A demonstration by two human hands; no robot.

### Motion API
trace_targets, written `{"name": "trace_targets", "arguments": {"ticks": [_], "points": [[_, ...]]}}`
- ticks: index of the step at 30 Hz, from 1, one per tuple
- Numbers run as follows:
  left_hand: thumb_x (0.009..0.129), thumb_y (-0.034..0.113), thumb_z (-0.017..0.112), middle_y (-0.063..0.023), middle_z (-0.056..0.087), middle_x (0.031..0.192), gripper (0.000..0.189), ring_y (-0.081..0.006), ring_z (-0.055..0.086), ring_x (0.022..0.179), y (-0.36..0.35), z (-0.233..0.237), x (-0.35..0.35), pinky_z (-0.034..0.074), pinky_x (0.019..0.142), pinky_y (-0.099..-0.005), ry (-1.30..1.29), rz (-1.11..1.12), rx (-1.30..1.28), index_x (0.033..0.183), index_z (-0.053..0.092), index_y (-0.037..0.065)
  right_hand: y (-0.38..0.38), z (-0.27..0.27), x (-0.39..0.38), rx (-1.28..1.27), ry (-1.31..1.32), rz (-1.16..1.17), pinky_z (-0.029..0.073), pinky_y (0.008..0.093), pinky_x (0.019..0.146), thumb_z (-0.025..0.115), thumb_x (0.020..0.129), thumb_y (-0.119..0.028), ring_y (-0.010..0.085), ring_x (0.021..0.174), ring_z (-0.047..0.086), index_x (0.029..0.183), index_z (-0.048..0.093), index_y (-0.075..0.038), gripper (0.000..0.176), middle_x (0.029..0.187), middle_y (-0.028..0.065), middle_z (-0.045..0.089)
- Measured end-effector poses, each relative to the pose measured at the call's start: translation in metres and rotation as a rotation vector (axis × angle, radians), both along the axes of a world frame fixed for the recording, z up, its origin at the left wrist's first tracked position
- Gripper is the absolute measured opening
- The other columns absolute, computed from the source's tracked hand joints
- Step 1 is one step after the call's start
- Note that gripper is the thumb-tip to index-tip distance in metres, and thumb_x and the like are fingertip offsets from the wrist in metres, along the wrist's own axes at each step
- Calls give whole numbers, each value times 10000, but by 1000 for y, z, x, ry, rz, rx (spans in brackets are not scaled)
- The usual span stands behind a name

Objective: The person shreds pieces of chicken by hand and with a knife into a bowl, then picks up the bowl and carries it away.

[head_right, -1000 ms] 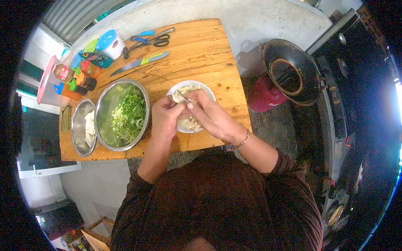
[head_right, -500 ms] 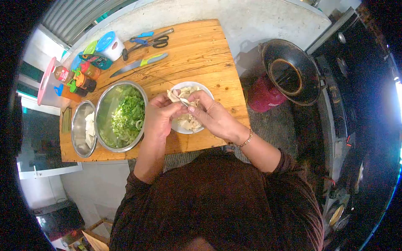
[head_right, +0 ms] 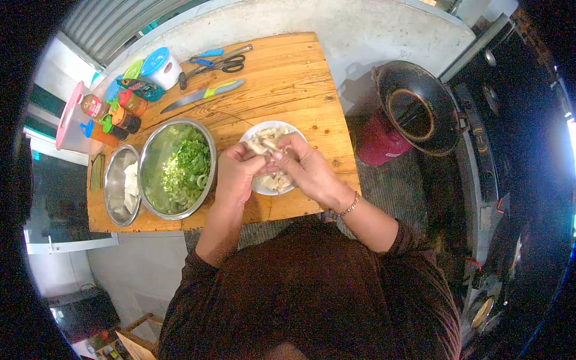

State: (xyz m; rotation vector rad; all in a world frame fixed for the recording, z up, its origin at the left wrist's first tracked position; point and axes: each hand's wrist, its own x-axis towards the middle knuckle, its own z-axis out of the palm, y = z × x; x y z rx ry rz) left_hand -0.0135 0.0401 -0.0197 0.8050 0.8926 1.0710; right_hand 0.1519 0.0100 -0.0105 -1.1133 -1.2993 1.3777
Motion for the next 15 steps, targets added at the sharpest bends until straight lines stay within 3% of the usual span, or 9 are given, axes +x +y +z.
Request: {"name": "trace_targets", "arguments": {"ticks": [2, 4, 10, 13, 15], "points": [[767, -75, 608, -169, 666, 984, 322, -221, 683, 821, -1, -2, -4, 614, 710, -341, 54, -52, 5, 1087, 585, -100, 6, -1, 6, 24, -85, -1, 333, 208, 516, 539, 992, -197, 33, 625, 413, 1135, 473, -109, 181, 743, -32, 504], [760, -68, 616, -165, 673, 953, 334, -210, 683, 791, -2, -2, -6, 612, 694, -331, 92, -83, -1, 1090, 582, -103, 8, 16, 17, -109, -146, 64, 441, 229, 622, 547, 988, -194, 61, 769, 509, 1108, 481, -85, 175, 845, 22, 569], [738, -34, 653, -147, 683, 886, 389, -172, 671, 739, -6, 2, -19, 572, 643, -270, 332, -148, 24, 1114, 583, -103, 10, 32, 28, -232, -63, 23, 361, 223, 492, 521, 1000, -207, 48, 609, 442, 1114, 463, -85, 176, 742, -18, 516], [744, -4, 657, -134, 691, 890, 347, -139, 663, 737, -4, -2, -28, 534, 630, -252, 712, -88, 185, 1082, 622, -77, 10, 29, 31, -217, -52, 75, 240, 203, 408, 490, 1014, -273, 27, 483, 304, 1118, 456, -131, 179, 618, -69, 382], [759, 34, 661, -128, 698, 862, 305, -151, 667, 725, -5, 0, -29, 524, 635, -271, 859, -25, 293, 1049, 645, -58, 12, 24, 30, -204, -20, 137, 237, 202, 408, 490, 1014, -280, 33, 478, 299, 1113, 453, -130, 184, 610, -69, 374]]}}
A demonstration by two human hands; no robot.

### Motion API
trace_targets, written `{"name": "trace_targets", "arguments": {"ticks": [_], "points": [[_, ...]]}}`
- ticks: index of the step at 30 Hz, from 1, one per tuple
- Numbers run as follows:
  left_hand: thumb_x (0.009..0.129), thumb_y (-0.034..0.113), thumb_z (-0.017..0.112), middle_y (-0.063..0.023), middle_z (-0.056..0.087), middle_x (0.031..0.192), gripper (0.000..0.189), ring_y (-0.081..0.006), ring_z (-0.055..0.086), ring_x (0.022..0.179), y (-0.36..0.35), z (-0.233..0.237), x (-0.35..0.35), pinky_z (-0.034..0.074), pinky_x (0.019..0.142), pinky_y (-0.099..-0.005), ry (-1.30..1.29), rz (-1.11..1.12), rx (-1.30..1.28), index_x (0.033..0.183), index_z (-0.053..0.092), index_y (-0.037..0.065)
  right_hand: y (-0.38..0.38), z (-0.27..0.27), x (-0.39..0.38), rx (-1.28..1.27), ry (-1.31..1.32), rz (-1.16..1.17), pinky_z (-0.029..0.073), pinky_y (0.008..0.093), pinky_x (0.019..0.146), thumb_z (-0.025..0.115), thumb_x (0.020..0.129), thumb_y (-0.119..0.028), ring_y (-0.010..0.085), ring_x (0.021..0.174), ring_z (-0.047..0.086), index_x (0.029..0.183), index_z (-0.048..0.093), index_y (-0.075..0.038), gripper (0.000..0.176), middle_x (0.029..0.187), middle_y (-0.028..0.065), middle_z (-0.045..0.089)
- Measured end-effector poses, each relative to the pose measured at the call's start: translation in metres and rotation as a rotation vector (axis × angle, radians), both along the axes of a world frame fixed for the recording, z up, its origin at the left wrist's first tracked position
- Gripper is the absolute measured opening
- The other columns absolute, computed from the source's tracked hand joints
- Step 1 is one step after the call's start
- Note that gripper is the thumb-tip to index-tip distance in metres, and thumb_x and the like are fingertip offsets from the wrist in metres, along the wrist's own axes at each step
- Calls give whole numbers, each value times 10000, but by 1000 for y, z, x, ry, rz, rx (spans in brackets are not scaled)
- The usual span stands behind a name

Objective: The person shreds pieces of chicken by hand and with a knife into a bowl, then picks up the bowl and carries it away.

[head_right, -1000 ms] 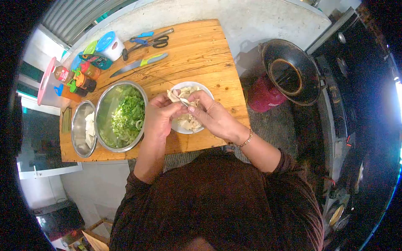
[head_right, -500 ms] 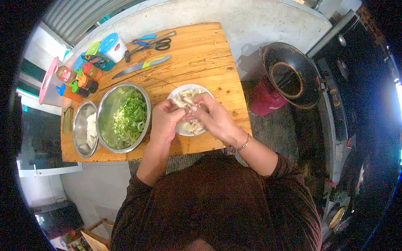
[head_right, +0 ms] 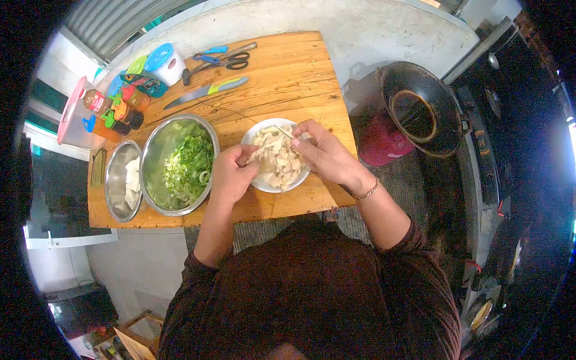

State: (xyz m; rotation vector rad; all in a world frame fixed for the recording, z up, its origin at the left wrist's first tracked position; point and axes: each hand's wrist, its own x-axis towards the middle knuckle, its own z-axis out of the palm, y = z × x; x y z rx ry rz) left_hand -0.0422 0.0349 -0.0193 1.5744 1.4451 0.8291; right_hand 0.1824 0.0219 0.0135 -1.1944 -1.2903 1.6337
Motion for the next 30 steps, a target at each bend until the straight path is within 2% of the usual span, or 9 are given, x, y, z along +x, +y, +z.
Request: {"name": "trace_targets", "arguments": {"ticks": [4, 7, 10, 13, 16, 22, 25, 28, 30], "points": [[782, 102, 663, -138, 698, 805, 228, -193, 674, 709, 2, 3, 5, 518, 665, -313, 196, 91, 208, 966, 677, -32, 5, 0, -4, -37, -21, 38, 233, 205, 408, 490, 1014, -285, 40, 478, 304, 1111, 448, -122, 194, 600, -70, 369], [786, 128, 670, -165, 687, 777, 198, -262, 678, 713, 6, -5, 7, 520, 671, -338, 205, 111, 230, 914, 682, -22, 14, 3, -4, -18, -28, 30, 320, 215, 462, 517, 1000, -228, 38, 565, 405, 1114, 460, -77, 198, 735, -25, 526], [783, 155, 676, -193, 682, 794, 197, -314, 674, 728, 7, -4, 7, 523, 681, -371, 337, 115, 278, 881, 686, -16, 18, 25, -8, -10, -105, 0, 369, 209, 498, 527, 995, -236, 46, 607, 461, 1120, 458, -73, 216, 767, -2, 563], [775, 189, 690, -212, 674, 811, 227, -358, 661, 743, 1, -3, 9, 520, 701, -413, 396, 62, 300, 875, 684, -15, 25, 17, 0, 67, -90, 71, 415, 220, 553, 535, 989, -255, 59, 662, 498, 1099, 483, -59, 231, 794, 12, 584], [768, 219, 699, -215, 669, 802, 253, -356, 660, 766, -3, 2, 15, 516, 724, -429, 560, -88, 287, 880, 688, -8, 25, 21, -2, 108, -246, 195, 423, 230, 579, 541, 982, -293, 64, 682, 493, 1118, 533, -39, 288, 798, 16, 587], [757, 246, 708, -203, 669, 825, 293, -374, 652, 799, -8, 7, 29, 511, 738, -458, 427, 65, 413, 895, 687, -11, 31, 19, 0, 36, -180, 300, 422, 247, 590, 522, 975, -392, 86, 684, 487, 1183, 580, -5, 443, 773, 10, 560], [768, 318, 693, -205, 668, 887, 366, -374, 650, 847, -12, 21, 35, 507, 759, -466, 619, 10, 229, 906, 677, -21, 35, 20, 16, -46, -184, 286, 301, 189, 436, 486, 986, -449, 28, 564, 382, 1280, 551, -56, 495, 729, -30, 459], [778, 372, 695, -230, 664, 941, 399, -368, 652, 868, -10, 40, 47, 518, 758, -445, 755, -94, -104, 861, 679, -18, 37, 20, 37, -29, -256, 255, 305, 187, 434, 486, 974, -492, 27, 546, 386, 1236, 584, -43, 529, 755, -22, 477], [766, 422, 694, -253, 653, 984, 497, -368, 648, 914, -9, 39, 55, 517, 781, -437, 706, -32, -157, 911, 653, -52, 38, 12, 50, -34, -250, 261, 314, 205, 451, 481, 966, -521, 41, 549, 384, 1165, 616, -18, 557, 714, -21, 467]]}}
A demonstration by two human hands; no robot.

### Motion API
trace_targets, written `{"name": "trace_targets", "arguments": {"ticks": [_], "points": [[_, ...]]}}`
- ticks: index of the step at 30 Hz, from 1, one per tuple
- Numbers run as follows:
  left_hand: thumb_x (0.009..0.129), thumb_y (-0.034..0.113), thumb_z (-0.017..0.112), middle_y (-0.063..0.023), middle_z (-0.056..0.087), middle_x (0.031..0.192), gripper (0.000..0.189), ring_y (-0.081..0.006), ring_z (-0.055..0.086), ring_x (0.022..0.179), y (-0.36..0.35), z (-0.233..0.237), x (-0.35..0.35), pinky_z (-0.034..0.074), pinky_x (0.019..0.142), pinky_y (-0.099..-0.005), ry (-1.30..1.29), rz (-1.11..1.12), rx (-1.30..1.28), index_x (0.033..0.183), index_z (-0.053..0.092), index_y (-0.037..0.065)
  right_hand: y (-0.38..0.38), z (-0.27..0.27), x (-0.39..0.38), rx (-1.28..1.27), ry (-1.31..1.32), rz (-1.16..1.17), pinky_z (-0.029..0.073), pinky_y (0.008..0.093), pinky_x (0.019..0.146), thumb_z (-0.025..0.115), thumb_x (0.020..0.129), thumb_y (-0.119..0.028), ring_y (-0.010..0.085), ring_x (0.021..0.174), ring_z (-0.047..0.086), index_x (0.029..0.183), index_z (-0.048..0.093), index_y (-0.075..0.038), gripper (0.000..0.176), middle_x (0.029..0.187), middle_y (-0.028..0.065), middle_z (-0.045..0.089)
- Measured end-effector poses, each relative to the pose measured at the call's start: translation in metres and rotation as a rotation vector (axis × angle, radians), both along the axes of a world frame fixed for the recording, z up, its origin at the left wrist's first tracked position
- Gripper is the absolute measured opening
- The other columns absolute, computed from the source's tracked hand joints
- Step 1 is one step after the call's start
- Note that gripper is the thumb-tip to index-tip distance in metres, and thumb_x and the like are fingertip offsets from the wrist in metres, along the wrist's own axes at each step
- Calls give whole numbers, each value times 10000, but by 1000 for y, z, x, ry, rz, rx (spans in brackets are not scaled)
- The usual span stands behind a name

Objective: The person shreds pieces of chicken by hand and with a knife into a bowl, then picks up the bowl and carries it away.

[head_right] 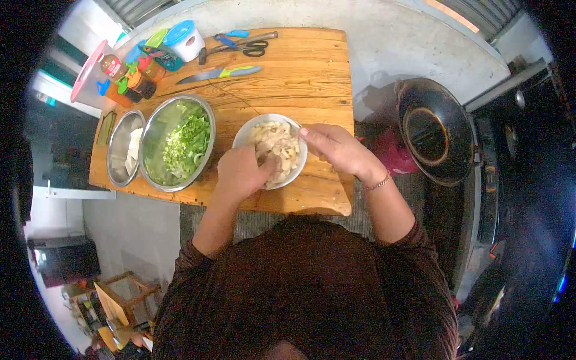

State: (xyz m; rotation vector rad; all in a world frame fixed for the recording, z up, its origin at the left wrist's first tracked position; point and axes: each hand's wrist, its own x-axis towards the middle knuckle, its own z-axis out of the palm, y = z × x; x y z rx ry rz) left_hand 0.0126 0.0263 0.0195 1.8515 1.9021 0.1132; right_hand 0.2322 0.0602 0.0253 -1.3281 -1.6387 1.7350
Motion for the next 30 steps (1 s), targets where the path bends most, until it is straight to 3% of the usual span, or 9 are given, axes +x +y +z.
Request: {"name": "trace_targets", "arguments": {"ticks": [2, 7, 10, 13, 16, 19, 22, 30], "points": [[754, 454, 698, -269, 647, 1007, 591, -367, 646, 947, 1, -6, 9, 516, 803, -430, -33, 70, 15, 972, 614, -89, -4, -2, 10, -21, -5, -1, 319, 235, 494, 480, 963, -527, 64, 587, 372, 1066, 645, 17, 578, 657, -27, 444], [735, 460, 715, -281, 639, 1048, 749, -367, 639, 1000, 12, -27, 16, 506, 861, -413, -77, 64, 32, 1120, 501, -146, 0, -19, 25, -54, 26, 75, 333, 215, 434, 460, 955, -571, 61, 519, 397, 1105, 647, -50, 574, 668, -17, 437], [725, 444, 723, -282, 628, 1092, 747, -359, 633, 1027, 16, -33, 19, 500, 883, -406, -210, 201, -62, 1136, 504, -140, 4, -23, 28, -95, -6, 98, 341, 218, 427, 459, 942, -598, 62, 523, 408, 1107, 647, -44, 608, 685, -7, 454], [715, 430, 730, -265, 636, 1096, 720, -353, 633, 1030, 16, -42, 16, 504, 882, -400, -252, 193, 84, 1149, 535, -110, 8, -29, 33, -54, 11, 163, 342, 213, 416, 460, 932, -615, 65, 523, 417, 1115, 644, -42, 629, 703, 3, 469], [698, 425, 749, -243, 649, 1086, 694, -349, 635, 1022, 20, -38, 17, 509, 872, -397, -252, 261, 24, 1156, 577, -67, 10, -26, 36, -76, 18, 202, 344, 210, 412, 455, 936, -612, 67, 523, 421, 1117, 644, -44, 626, 707, 8, 478], [681, 418, 767, -240, 653, 1082, 683, -354, 634, 1018, 21, -31, 19, 509, 871, -397, -216, 242, 36, 1149, 601, -51, 13, -26, 38, -88, 29, 227, 347, 210, 416, 449, 936, -616, 65, 532, 426, 1142, 638, -43, 638, 707, 15, 490], [653, 401, 796, -235, 652, 1097, 709, -342, 637, 1021, 22, -21, 22, 512, 865, -400, -133, 227, -84, 1156, 595, -56, 14, -21, 36, -120, 36, 226, 273, 178, 400, 442, 976, -536, 15, 507, 335, 1145, 608, 2, 587, 679, -52, 430], [578, 341, 832, -240, 616, 1157, 834, -337, 601, 1077, 31, -26, 15, 481, 912, -387, -214, 171, -183, 1238, 519, -61, 20, -17, 34, -100, 44, 266, 268, 179, 397, 439, 978, -532, 21, 499, 327, 1150, 598, 14, 595, 694, -33, 436]]}}
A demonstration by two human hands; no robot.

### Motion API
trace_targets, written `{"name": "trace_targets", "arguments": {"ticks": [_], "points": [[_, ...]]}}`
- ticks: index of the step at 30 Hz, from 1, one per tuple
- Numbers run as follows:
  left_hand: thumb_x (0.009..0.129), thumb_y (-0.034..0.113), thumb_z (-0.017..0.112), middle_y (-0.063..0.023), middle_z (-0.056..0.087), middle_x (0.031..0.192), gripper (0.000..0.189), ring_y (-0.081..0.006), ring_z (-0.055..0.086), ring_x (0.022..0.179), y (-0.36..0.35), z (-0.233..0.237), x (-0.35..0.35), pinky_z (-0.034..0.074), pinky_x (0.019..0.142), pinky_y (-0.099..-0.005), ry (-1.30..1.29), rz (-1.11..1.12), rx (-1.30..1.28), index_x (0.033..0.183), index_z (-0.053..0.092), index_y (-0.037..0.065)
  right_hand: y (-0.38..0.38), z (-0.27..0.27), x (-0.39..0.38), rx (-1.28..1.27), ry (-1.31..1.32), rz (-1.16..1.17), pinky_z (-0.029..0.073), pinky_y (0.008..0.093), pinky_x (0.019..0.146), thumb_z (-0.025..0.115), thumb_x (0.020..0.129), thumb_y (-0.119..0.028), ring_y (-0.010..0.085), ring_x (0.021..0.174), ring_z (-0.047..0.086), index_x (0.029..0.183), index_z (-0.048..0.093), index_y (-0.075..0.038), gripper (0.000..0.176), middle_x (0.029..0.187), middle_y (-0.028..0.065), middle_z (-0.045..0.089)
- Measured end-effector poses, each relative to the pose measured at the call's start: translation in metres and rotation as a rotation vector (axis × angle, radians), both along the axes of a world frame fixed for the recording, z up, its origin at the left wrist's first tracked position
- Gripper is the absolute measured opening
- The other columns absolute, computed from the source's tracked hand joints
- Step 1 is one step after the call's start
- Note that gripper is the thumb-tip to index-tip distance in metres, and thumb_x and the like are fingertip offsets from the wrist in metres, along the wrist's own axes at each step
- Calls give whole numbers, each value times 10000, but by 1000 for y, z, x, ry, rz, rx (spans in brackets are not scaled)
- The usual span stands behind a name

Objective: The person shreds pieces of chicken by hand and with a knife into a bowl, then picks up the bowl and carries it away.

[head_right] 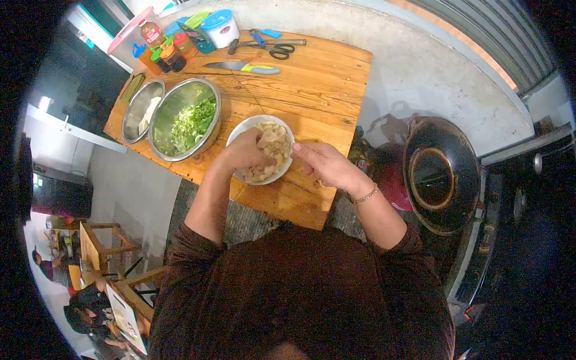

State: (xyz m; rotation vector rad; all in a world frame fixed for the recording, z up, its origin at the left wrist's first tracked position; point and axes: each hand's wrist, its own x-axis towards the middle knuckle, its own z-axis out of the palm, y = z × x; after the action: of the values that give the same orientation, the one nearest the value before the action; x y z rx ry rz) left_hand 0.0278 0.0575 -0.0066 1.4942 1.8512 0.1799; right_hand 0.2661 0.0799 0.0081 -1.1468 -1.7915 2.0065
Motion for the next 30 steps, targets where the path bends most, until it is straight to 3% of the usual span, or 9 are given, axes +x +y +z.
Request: {"name": "trace_targets", "arguments": {"ticks": [16, 19, 22, 25, 28, 30], "points": [[594, 222, 846, -223, 613, 1181, 816, -316, 596, 1097, 1, 20, -21, 464, 942, -370, -189, 70, 90, 1286, 499, -35, 5, 2, -3, 30, -9, -14, 291, 190, 389, 417, 992, -515, 28, 477, 334, 1132, 604, 29, 592, 669, -20, 440], [598, 206, 843, -225, 613, 1181, 846, -323, 601, 1092, -7, 26, -28, 472, 934, -367, -197, 3, 94, 1311, 461, -43, 5, -1, -3, 45, 0, -12, 302, 192, 390, 403, 995, -517, 29, 473, 333, 1129, 602, 37, 604, 662, -26, 428], [588, 181, 826, -239, 611, 1168, 899, -339, 606, 1081, -13, 17, -29, 483, 923, -370, -63, -210, 114, 1339, 393, -56, 9, -9, -3, 22, -8, 0, 344, 207, 414, 427, 943, -620, 62, 508, 411, 1137, 626, -1, 679, 699, 34, 504], [547, 163, 816, -268, 645, 1035, 899, -367, 643, 985, -11, 7, -17, 520, 840, -387, 24, -189, 86, 1287, 376, -96, 7, -10, -8, 28, 2, 5, 340, 207, 411, 421, 948, -614, 59, 500, 410, 1130, 627, -2, 670, 693, 28, 495], [575, 149, 795, -275, 644, 1033, 862, -381, 644, 976, -8, 6, -7, 526, 826, -395, 83, -163, 86, 1263, 352, -122, 5, -10, -10, 36, 3, 8, 339, 207, 411, 417, 952, -609, 61, 497, 416, 1125, 627, 0, 667, 688, 23, 483], [561, 142, 793, -270, 615, 1114, 904, -380, 613, 1044, -6, -3, -6, 501, 891, -401, 42, -114, 93, 1315, 341, -71, 5, -9, -12, 32, 1, 8, 341, 208, 414, 416, 953, -608, 62, 496, 416, 1113, 630, -1, 663, 687, 21, 479]]}}
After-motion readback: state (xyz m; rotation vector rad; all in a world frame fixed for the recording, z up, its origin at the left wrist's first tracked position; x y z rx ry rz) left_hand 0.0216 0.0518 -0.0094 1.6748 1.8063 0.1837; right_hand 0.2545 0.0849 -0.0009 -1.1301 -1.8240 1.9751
